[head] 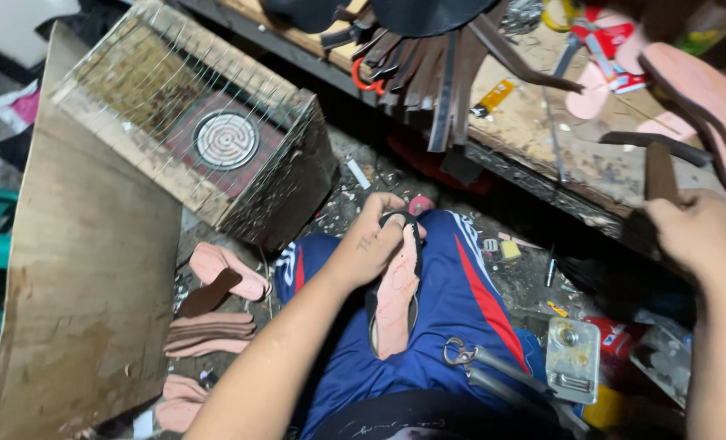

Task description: The person sits on the floor assembling a sandal: they press a pink insole onto the sole, hammer the sole with a cobbler's hammer, fit the black upper over a wooden last, pull and trim the edge with pliers, and hammer the upper to secure it to the sole.

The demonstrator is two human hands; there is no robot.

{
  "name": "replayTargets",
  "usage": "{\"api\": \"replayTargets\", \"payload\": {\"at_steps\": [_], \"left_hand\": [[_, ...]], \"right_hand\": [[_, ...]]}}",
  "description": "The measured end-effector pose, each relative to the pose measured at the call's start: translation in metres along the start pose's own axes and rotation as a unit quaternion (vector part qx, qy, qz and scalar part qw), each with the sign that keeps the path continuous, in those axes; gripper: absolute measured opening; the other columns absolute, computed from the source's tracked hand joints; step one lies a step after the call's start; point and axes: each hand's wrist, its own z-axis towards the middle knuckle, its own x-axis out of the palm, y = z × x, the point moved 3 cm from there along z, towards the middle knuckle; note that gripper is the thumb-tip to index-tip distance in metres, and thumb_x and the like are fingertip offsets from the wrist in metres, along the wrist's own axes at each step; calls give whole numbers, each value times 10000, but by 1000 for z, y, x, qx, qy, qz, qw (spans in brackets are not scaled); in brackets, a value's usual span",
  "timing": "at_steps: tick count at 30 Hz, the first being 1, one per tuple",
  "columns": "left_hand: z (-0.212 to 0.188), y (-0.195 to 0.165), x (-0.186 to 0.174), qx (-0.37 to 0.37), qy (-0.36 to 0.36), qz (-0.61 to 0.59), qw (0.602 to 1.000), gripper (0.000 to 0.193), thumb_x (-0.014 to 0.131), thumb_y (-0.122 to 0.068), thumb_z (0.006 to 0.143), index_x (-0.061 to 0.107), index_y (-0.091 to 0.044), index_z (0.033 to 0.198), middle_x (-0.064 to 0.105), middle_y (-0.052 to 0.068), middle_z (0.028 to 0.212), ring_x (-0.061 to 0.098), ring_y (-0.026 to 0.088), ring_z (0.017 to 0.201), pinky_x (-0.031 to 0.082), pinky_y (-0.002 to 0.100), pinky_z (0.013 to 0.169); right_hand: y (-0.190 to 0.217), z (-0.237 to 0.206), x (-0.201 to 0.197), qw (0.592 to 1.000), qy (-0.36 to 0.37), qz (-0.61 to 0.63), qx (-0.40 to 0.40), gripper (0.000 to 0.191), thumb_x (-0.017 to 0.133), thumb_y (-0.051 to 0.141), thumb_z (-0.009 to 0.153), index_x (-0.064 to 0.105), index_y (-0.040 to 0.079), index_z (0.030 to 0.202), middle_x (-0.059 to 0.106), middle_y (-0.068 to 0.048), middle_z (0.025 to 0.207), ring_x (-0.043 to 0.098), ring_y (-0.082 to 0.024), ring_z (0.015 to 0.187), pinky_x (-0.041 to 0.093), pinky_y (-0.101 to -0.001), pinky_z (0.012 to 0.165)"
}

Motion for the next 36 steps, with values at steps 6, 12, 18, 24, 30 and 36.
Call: {"api": "replayTargets", "payload": {"at_steps": [6,12,18,24,30,36], "left_hand": [[6,50,-23,-53,4,-137,989,334,565,-118,993,596,38,1287,732,160,1124,709,204,1018,573,345,925],[13,68,-22,-122,39,-348,929,577,472,-493,1060,598,2,1328,715,158,1134,697,234,997,572,383,894],[25,82,-21,-152,68,-379,910,776,297,-650,1058,639,7,1287,728,178,1033,713,286,963,577,407,856],[29,82,-21,-179,51,-403,896,657,358,-564,1064,661,-10,1242,730,209,1015,716,308,939,578,410,861],[29,84,-20,-179,46,-380,906,655,374,-558,1061,668,11,1198,724,203,1045,715,300,966,588,415,877],[32,84,-25,-103,-8,-335,937,548,450,-457,1113,688,27,1213,720,152,1147,691,227,1052,549,357,963]], "right_hand": [[68,-91,24,895,118,428,-48,298,649,79,827,577,14,1109,696,-62,811,687,-175,634,580,-336,550],[173,-180,68,880,264,389,-66,408,771,134,786,602,49,1148,661,-40,838,630,-114,747,522,-281,658],[191,-170,49,974,123,115,-149,464,794,259,837,650,62,1232,686,-65,935,640,-141,848,496,-298,772],[193,-163,62,949,252,171,-85,307,745,315,847,755,61,1018,759,-67,845,667,-153,788,540,-300,750],[181,-169,44,933,163,297,-119,238,635,267,932,660,34,973,679,-111,803,607,-207,700,515,-350,666],[213,-168,92,948,228,-86,-202,456,685,403,942,577,-8,1107,731,-239,817,686,-421,766,536,-502,720]]}}
